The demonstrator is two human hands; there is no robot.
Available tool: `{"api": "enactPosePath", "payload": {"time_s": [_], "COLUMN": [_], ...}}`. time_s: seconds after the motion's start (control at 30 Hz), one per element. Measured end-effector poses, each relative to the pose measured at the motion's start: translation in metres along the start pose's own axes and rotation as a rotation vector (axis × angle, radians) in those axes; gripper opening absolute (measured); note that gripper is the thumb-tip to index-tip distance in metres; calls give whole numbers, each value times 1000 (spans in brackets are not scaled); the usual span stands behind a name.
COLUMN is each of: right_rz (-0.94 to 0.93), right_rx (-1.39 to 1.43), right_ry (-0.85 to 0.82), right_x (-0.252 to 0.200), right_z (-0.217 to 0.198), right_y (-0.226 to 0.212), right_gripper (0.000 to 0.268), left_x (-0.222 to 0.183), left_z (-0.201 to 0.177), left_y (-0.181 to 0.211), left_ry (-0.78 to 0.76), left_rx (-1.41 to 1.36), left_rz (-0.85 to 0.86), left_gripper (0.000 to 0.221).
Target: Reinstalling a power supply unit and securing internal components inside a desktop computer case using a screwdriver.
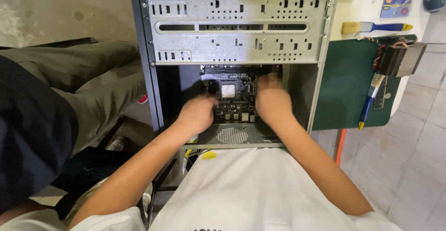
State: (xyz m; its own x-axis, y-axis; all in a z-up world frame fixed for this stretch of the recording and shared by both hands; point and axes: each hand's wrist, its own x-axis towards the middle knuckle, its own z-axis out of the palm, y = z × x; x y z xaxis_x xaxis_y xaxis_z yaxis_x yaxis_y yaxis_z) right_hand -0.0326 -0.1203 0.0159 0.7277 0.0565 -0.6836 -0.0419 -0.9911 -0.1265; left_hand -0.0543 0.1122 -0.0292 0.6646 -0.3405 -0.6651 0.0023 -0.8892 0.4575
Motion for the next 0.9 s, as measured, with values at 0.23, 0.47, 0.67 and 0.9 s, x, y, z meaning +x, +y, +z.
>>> {"api": "enactPosePath", "payload": {"time_s": [0.23, 0.47, 0.67, 0.9], "right_rz": [-348, -311, -290, -94], "right_rx": [13, 120, 142, 74], "right_ry": [-353, -470, -532, -145], "right_x": [-12, -5, -3, 33], "right_z": [46, 21, 1, -23], "right_y": [5, 4, 5, 29], "right_gripper": [46, 52, 44, 34], "left_x": [8, 0, -4, 65], "left_z": [62, 22, -28, 17], "left_y": [-46, -29, -5, -43], "left_ry": [-165, -308, -416, 459], "left_rx": [324, 244, 97, 287], "left_rz": [190, 144, 52, 66], "left_gripper": [33, 46, 65, 23]}}
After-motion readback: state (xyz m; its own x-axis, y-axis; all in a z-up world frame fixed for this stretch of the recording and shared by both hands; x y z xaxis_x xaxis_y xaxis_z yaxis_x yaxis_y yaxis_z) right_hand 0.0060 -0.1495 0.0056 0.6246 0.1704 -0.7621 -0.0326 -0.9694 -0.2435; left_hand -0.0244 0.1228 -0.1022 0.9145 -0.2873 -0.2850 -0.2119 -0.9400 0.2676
